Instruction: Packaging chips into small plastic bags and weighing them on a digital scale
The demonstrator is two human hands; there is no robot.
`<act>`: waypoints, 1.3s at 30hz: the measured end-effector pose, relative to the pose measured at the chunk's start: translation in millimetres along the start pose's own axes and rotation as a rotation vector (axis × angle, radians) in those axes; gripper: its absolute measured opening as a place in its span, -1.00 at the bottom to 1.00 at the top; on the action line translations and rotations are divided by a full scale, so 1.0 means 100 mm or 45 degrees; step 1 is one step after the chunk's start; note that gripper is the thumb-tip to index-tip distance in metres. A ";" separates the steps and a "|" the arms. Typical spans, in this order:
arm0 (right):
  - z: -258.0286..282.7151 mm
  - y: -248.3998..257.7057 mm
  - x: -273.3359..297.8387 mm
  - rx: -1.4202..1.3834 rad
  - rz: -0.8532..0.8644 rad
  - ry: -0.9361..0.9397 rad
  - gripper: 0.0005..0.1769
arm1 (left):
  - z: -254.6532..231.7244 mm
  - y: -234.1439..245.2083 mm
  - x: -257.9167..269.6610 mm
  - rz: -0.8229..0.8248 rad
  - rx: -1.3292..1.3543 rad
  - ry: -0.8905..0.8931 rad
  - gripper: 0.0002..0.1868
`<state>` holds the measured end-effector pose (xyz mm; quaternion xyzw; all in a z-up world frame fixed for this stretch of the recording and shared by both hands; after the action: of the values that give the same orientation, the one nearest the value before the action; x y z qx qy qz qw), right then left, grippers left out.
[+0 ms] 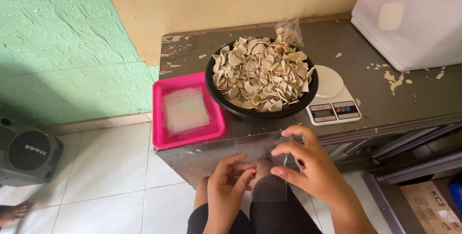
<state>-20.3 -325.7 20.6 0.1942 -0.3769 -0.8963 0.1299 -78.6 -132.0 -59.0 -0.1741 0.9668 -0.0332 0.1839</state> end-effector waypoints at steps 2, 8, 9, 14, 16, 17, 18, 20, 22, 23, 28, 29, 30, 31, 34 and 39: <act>-0.03 -0.05 0.00 -0.121 0.148 -0.070 -0.84 | -0.04 0.00 0.00 0.015 0.045 -0.010 -0.62; -0.02 -0.14 0.00 -0.155 0.178 -0.057 -0.79 | 0.03 0.00 0.03 0.058 0.102 -0.106 -0.58; -0.03 -0.14 -0.01 -0.155 0.174 -0.059 -0.79 | 0.04 0.00 0.03 0.062 0.103 -0.107 -0.58; -0.07 -0.17 0.00 -0.083 0.235 -0.056 -0.86 | 0.09 0.06 0.05 0.129 -0.286 -0.280 -0.46; -0.08 -0.19 0.01 -0.027 0.207 -0.010 -0.84 | -0.14 0.06 0.05 0.114 -0.473 -0.585 -0.40; -0.08 -0.20 0.01 0.028 0.181 0.038 -0.80 | -0.32 0.04 0.08 0.097 -0.660 -0.889 -0.29; -0.08 -0.21 0.02 0.029 0.179 0.033 -0.80 | -0.41 0.06 0.11 0.101 -0.656 -0.888 -0.29; 0.00 -0.20 0.04 0.243 0.015 0.165 -0.83 | -0.66 0.07 0.22 0.014 -1.198 -1.096 -0.47; 0.08 -0.22 0.06 0.331 -0.027 0.195 -0.77 | -0.73 0.01 0.19 0.184 -1.183 -1.147 -0.54; 0.13 -0.22 0.07 0.417 -0.065 0.231 -0.71 | -0.76 -0.06 0.19 0.349 -1.167 -1.193 -0.61; 0.11 -0.25 0.11 0.378 -0.027 0.341 -0.76 | -0.63 0.00 0.10 0.389 -1.267 -1.252 -0.62; 0.10 -0.24 0.12 0.368 -0.025 0.369 -0.65 | -0.61 0.03 0.10 0.365 -1.249 -1.295 -0.65; 0.08 -0.24 0.12 0.370 -0.027 0.365 -0.65 | -0.67 -0.01 0.09 0.369 -1.245 -1.296 -0.65; 0.06 -0.25 0.11 0.394 -0.038 0.362 -0.65 | -0.76 -0.03 0.10 0.291 -1.255 -1.378 -0.73; 0.05 -0.27 0.13 0.386 -0.038 0.349 -0.71 | -0.82 -0.10 0.15 0.285 -1.215 -1.371 -0.78; 0.10 -0.23 0.11 0.354 -0.045 0.360 -0.62 | -0.63 -0.07 0.12 0.261 -1.343 -1.291 -0.76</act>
<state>-36.9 -308.1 7.3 0.3409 -0.4715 -0.8015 0.1378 -110.2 -142.9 -3.4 -0.1423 0.6621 0.5378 0.5020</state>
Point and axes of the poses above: each hand's wrist, its own x-axis away from the middle knuckle, its own y-axis out of the back of the hand, z = x × y, the point moved 6 cm from there along -x, towards the middle knuckle, and after that the axes turned 15 degrees about -y, right-handed, at the moved point
